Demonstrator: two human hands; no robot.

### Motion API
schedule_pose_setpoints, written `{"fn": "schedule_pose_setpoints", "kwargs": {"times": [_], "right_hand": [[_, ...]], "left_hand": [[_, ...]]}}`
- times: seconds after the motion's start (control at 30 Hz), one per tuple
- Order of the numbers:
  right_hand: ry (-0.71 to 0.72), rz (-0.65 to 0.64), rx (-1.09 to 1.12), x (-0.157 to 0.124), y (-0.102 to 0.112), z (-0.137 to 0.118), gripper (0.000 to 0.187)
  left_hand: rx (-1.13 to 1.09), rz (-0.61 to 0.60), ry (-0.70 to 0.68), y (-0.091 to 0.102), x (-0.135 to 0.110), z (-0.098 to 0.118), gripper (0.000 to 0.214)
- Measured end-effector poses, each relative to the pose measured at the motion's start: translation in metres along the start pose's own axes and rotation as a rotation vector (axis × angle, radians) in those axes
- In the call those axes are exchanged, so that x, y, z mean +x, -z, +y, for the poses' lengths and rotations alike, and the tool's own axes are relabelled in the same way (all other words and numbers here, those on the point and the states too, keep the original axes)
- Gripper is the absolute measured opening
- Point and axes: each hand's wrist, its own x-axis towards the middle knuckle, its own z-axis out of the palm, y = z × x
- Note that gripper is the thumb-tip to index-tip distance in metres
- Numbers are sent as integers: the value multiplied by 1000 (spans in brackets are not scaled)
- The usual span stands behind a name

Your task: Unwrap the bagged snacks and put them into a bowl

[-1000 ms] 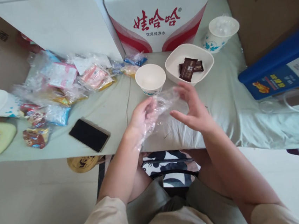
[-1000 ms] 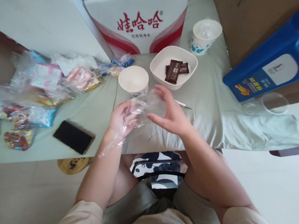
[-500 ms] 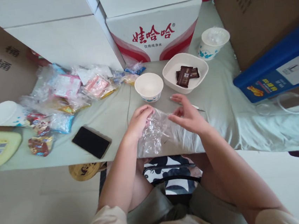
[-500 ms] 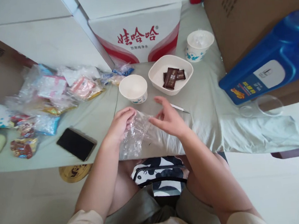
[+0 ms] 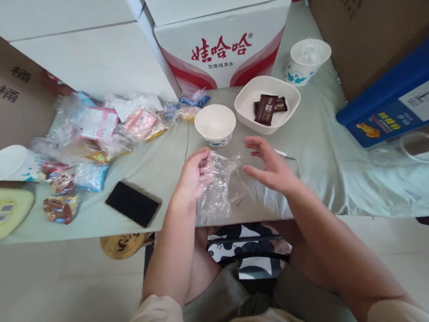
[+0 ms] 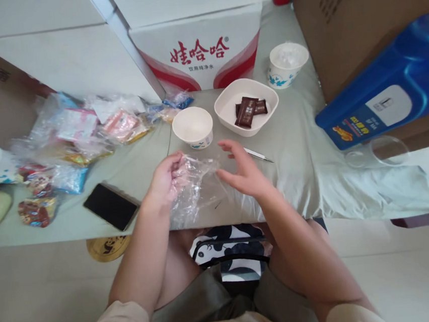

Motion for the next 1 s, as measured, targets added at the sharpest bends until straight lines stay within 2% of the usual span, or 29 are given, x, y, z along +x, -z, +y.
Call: {"fn": "schedule_pose_setpoints", "kwargs": {"times": [0.07,0.1,0.17,0.23,0.3,0.43,0.57,0.77,0.9,1.0], "right_hand": [[12,-100,-42,0,-5,0,66],[10,-144,-59,0,-6,-1,62],[-16,-198,-85,1,-8,-4,42],[-42,-173,-104,1,-9,-7,21],[-43,-90,-114,1,-8,-9,15],[-88,10,-54,0,-6,-12,18],[-167,-14,40,-1,-5,-14,27],[-28,59,44,-3,-3,-14,30],[-132,-122,188,-4,-5,-8,34],[-183,-208,112,-4,-5,-5,42]], "left_hand": [[51,-81,38,-5,-2,-4,27],[72,-118,53,-7,-3,-6,27],[88,-156,67,-8,-4,-7,27],[84,-130,61,-7,-3,-6,29],[79,-74,41,-3,-1,-5,28],[106,-46,7,6,4,-6,26],[133,-39,-32,8,5,-9,24],[192,-30,-30,3,2,-6,26],[175,-1,-30,1,2,-4,24],[190,28,-38,2,4,-5,22]]}}
